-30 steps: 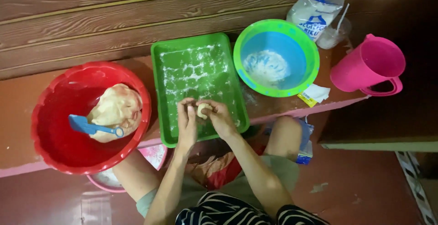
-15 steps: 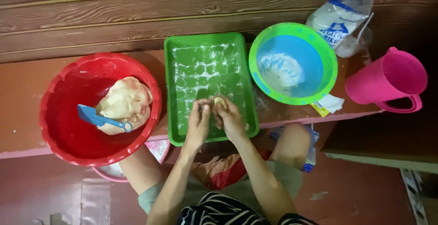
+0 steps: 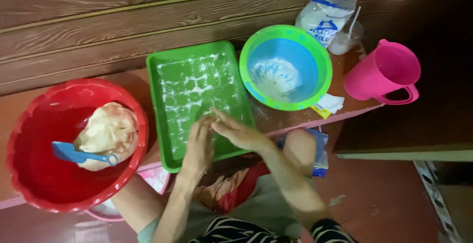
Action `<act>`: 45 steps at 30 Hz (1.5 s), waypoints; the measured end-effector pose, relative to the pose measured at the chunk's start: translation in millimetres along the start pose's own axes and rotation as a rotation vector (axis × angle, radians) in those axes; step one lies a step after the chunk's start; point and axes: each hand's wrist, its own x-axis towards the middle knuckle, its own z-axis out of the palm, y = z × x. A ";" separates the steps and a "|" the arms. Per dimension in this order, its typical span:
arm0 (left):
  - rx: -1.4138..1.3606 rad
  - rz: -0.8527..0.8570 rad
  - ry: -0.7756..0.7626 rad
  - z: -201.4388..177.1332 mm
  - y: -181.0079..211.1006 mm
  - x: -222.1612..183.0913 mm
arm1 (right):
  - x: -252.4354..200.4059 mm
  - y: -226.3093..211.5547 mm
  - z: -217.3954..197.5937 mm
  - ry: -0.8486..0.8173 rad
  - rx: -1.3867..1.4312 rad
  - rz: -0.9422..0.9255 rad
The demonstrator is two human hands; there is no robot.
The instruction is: Kneading a large mass of dough in a bowl and then dividing it into small balls on a tray.
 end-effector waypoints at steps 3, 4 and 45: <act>-0.078 -0.180 0.014 -19.4 0.5 -12.2 | -14.4 -21.8 -42.1 0.383 -0.097 -0.262; -0.085 -0.175 0.013 -17.0 -14.9 -24.4 | -19.0 -32.5 -73.9 0.390 -0.101 -0.261; 0.328 -0.289 -0.013 -22.7 -10.5 -25.5 | 58.6 34.6 -469.1 0.981 -1.439 0.080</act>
